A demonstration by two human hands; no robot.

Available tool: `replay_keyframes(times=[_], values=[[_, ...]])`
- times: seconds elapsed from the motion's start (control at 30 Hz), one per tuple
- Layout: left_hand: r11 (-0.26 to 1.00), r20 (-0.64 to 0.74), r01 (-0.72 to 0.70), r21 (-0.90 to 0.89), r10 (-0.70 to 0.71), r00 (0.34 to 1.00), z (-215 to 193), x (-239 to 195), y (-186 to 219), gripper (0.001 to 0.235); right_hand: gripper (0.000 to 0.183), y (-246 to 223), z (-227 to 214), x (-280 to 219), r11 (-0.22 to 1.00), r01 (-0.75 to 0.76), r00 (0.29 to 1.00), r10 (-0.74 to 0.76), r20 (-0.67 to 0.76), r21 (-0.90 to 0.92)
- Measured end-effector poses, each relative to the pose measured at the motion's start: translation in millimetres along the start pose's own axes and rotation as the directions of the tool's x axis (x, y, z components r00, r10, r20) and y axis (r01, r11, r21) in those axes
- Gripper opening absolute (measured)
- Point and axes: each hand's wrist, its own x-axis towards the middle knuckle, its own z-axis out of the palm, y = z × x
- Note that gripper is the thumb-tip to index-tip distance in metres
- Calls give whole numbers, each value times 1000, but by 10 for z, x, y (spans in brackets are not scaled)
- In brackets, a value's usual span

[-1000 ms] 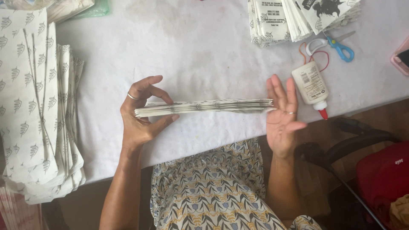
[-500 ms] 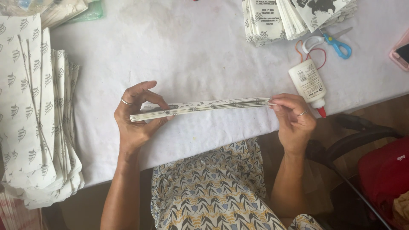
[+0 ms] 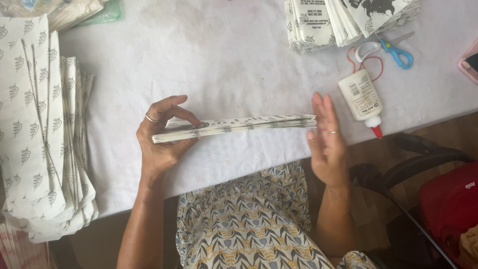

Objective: Applying glue to paper sleeves and stacking them for assembly

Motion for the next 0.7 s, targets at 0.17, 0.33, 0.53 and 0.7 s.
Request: replay_keyframes(times=[0.17,0.33,0.53,0.7], values=[[1000,5,30,0,-30,1000,9,-25,-2,64,56,-39,107,-5,994,-74,995,78,53,-74],[996,-3,80,-34,-80,997,-26,-76,-46,60,26,82,76,-18,993,-107,987,113,-115,53],[981,-21,169,-91,-171,985,-83,-87,323,73,22,152,-142,-175,969,-17,964,81,-253,247],[895,19,-99,434,100,995,157,85,1371,80,45,-500,-81,-98,977,83,961,-27,-275,196]])
